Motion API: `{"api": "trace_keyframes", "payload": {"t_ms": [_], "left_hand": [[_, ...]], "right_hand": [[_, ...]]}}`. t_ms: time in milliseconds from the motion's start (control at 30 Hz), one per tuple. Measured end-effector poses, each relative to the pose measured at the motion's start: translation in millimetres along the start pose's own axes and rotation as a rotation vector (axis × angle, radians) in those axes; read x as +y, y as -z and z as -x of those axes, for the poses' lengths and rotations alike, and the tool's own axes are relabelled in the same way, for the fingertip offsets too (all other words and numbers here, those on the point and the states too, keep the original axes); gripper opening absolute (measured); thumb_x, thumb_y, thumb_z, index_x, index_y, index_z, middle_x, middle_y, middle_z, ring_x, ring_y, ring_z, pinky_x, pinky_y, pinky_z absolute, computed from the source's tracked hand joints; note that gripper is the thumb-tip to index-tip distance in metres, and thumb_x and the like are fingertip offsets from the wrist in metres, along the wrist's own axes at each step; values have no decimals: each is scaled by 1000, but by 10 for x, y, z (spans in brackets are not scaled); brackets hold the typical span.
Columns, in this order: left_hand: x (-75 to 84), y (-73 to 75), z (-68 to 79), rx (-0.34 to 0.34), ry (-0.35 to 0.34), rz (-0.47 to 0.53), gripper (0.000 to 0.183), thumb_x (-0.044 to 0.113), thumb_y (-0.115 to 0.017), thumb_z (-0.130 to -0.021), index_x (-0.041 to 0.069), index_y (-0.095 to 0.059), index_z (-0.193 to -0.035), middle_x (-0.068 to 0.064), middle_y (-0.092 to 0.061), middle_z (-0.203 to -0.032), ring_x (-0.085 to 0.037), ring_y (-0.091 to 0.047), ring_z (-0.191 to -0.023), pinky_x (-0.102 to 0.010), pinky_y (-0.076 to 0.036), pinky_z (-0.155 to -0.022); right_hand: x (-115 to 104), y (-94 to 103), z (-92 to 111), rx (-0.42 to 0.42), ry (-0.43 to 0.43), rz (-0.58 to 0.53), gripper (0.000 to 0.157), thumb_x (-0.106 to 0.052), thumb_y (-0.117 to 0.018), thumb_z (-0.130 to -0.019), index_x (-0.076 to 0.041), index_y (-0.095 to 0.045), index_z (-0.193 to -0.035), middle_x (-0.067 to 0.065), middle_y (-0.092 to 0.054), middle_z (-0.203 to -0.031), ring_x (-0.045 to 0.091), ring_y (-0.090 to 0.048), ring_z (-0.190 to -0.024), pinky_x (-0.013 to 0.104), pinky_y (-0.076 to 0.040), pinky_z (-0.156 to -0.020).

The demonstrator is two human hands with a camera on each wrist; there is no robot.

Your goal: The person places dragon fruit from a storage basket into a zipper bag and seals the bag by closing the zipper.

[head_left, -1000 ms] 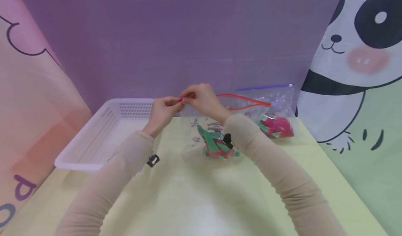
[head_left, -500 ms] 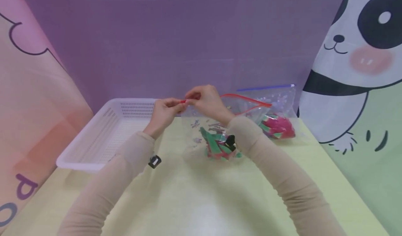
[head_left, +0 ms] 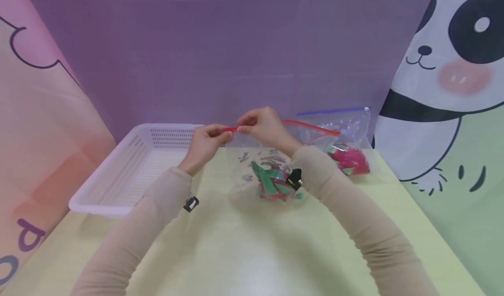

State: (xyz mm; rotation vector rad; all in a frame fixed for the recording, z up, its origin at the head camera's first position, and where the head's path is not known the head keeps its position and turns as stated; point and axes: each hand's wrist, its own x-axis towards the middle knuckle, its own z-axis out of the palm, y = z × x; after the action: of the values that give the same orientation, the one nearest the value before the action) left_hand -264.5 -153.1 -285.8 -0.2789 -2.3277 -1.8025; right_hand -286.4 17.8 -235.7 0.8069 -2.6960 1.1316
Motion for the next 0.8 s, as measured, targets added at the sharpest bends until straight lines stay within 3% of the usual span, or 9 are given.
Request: {"api": "trace_keyframes", "payload": {"t_ms": [200, 333, 500, 800], "left_hand": [[61, 28, -18, -60, -64, -77, 22, 8, -63, -86, -1, -63, -105, -17, -65, -103, -22, -66, -89, -28, -56, -76], [101, 24, -35, -60, -92, -156, 20, 11, -64, -86, -1, -65, -101, -17, -67, -97, -21, -65, -83, -27, -56, -72], [134, 21, -40, -51, -99, -188, 18, 13, -65, -85, 0, -68, -97, -16, -68, -90, -18, -63, -77, -25, -56, -68], [78, -19, 11, 8, -34, -42, 19, 13, -64, -86, -1, -67, -98, -11, -68, -90, -10, -63, -75, -22, -55, -73]], "right_hand": [[-88, 86, -44, -92, -23, 72, 19, -15, -73, -78, -8, -71, -96, 6, -71, -93, 15, -65, -83, 25, -52, -75], [-117, 99, -66, -145, -35, 75, 16, -15, -73, -78, -10, -72, -93, 4, -71, -90, 13, -65, -79, 25, -53, -71], [-97, 82, -56, -136, -62, 30, 13, -14, -72, -78, -10, -72, -90, 3, -71, -88, 13, -65, -78, 24, -53, -69], [71, 10, 12, -67, -64, -155, 12, -16, -73, -78, -12, -73, -90, 2, -71, -87, 12, -64, -79, 25, -54, -70]]}}
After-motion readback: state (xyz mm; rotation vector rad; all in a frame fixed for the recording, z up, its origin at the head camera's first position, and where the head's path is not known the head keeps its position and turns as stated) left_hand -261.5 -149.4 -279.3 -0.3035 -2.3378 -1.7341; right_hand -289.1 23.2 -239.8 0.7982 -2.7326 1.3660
